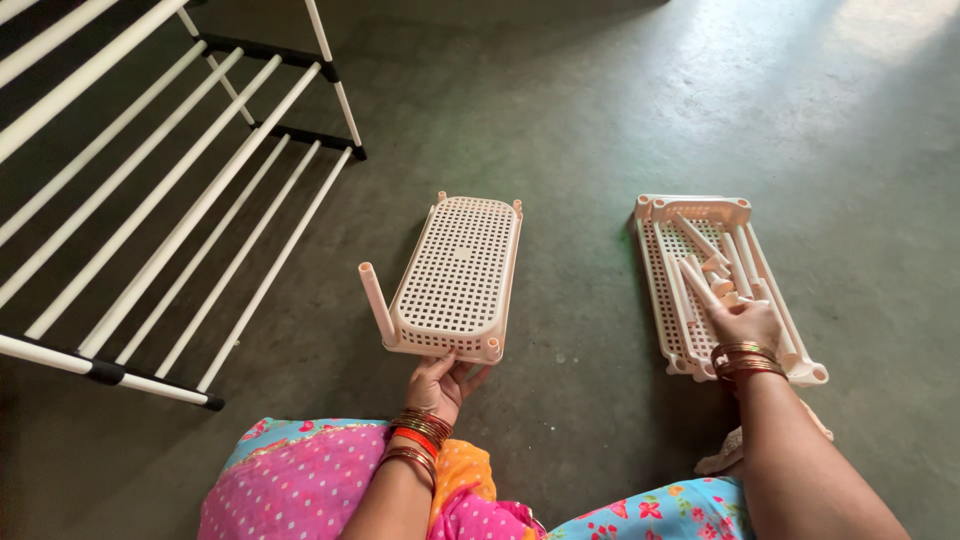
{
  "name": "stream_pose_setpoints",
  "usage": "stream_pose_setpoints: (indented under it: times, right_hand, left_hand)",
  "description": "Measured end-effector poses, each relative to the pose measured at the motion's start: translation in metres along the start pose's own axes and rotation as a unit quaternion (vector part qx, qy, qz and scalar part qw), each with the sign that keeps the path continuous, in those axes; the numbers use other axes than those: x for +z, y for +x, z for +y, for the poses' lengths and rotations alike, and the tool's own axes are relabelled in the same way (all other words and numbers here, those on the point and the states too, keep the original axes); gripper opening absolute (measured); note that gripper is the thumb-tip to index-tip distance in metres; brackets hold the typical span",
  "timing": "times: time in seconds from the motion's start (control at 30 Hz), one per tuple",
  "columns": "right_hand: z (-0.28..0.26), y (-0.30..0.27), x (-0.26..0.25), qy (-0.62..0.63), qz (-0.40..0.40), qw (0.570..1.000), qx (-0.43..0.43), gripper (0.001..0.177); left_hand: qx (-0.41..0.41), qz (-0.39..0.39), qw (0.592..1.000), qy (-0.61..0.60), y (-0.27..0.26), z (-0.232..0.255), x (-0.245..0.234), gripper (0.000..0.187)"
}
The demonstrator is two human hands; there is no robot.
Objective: The person wipes several pink plastic trays with a cloth, then inserts cylindrical legs into the trays to assemble small stools. The person handles each tray and leg by hand, placing the assembled stools on the floor.
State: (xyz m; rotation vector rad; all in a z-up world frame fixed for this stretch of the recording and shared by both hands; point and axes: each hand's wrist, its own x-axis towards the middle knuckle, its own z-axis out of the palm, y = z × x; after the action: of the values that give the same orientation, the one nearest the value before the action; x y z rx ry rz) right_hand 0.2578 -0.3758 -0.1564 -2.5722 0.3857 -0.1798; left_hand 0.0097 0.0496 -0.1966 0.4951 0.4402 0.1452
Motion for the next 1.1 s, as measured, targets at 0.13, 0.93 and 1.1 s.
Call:
stream_pose_setpoints:
  times: [0.13,0.93,1.1]
  right_hand:
    - [-0.007,0.004,-0.027,0.310,0.074,0.947,0.041,0.024]
    - [-0.172,-0.225,-0.062,0.231,-0.371,0.851,-0.290,0.031]
    - [-0.183,-0.246,-0.083,0.181,-0.366,0.804,-0.433,0.051]
  left_hand:
    - [0.004,-0.042,0.999,-0.003,0.008,-0.005,-0.011,0.027]
    - [0.187,-0.064,0.920,0.338,-0.046,0.041,0.054,0.047]
    - [0.204,-0.079,0.931,0.292,-0.059,0.056,0.080,0.048]
